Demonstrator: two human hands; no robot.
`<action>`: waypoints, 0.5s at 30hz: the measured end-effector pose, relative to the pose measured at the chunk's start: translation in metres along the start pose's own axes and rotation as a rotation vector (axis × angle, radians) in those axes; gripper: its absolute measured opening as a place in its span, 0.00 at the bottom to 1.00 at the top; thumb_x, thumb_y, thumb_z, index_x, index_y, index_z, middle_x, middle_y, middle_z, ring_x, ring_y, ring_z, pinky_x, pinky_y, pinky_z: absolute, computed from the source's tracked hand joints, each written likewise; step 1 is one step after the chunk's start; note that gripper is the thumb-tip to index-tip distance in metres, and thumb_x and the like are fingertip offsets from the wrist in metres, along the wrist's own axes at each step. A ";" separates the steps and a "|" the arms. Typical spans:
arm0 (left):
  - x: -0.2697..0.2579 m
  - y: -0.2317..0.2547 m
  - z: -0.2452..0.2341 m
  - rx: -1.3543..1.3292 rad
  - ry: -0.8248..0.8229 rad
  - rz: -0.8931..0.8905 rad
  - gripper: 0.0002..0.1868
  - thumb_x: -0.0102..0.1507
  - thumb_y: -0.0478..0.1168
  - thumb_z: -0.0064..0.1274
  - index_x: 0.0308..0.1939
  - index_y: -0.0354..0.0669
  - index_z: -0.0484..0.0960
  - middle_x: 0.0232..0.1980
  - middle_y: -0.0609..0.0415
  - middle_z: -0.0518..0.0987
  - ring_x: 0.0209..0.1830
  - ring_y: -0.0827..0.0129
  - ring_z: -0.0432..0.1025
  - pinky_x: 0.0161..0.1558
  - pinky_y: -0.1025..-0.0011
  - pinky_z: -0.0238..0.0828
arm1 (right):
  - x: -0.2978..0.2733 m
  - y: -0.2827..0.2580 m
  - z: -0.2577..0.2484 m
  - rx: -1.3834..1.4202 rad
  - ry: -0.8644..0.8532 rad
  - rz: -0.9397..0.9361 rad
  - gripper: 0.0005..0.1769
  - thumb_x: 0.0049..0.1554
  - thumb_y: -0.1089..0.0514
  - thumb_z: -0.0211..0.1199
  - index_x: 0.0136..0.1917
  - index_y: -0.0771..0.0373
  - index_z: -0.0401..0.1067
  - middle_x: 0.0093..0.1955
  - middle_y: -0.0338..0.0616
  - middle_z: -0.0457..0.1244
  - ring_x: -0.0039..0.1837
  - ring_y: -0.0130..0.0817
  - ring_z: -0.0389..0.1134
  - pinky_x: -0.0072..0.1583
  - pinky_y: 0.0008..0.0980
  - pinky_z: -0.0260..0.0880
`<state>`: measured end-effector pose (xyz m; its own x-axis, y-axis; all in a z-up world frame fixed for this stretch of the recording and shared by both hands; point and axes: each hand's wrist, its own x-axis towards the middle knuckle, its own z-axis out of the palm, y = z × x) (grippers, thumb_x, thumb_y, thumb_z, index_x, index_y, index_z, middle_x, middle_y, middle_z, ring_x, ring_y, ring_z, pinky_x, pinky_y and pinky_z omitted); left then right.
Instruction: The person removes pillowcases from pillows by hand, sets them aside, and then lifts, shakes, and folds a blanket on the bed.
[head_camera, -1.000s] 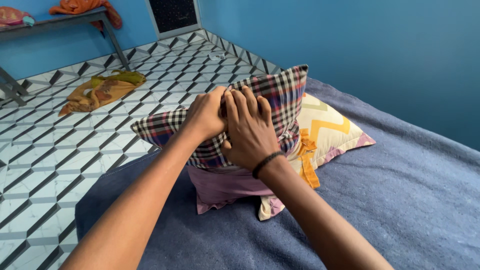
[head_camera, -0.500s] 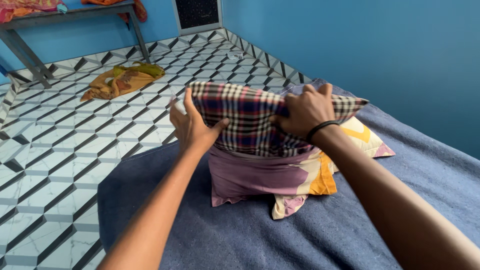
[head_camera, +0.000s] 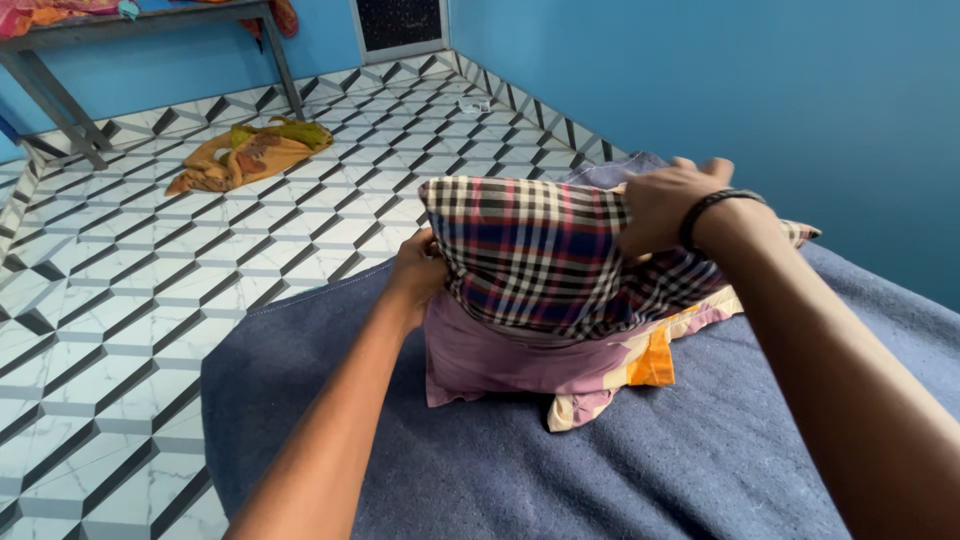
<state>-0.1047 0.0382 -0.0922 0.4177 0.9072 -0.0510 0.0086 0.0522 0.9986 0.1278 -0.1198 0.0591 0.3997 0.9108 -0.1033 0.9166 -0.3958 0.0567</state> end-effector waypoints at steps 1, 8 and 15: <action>0.001 -0.003 0.001 -0.077 -0.027 0.000 0.22 0.62 0.22 0.43 0.60 0.32 0.77 0.49 0.46 0.83 0.44 0.68 0.81 0.46 0.72 0.83 | -0.004 -0.015 -0.002 -0.034 0.056 -0.142 0.56 0.40 0.51 0.74 0.79 0.42 0.54 0.70 0.43 0.62 0.71 0.46 0.60 0.69 0.54 0.56; 0.027 -0.037 -0.005 -0.165 0.046 0.086 0.13 0.63 0.25 0.47 0.50 0.30 0.82 0.49 0.44 0.85 0.44 0.63 0.82 0.46 0.69 0.81 | -0.028 -0.113 0.044 -0.013 0.582 -0.436 0.64 0.38 0.50 0.76 0.80 0.63 0.45 0.66 0.58 0.59 0.64 0.55 0.61 0.62 0.58 0.61; 0.031 -0.066 -0.026 0.179 0.374 -0.063 0.05 0.60 0.31 0.58 0.38 0.32 0.84 0.31 0.45 0.83 0.27 0.60 0.76 0.28 0.63 0.72 | -0.004 -0.091 0.041 0.140 0.614 -0.437 0.47 0.38 0.46 0.82 0.62 0.66 0.61 0.50 0.56 0.66 0.55 0.54 0.68 0.55 0.49 0.71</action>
<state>-0.1159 0.0734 -0.1597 0.0530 0.9953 -0.0807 0.1953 0.0689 0.9783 0.0437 -0.0919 0.0140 -0.0393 0.8736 0.4851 0.9991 0.0412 0.0068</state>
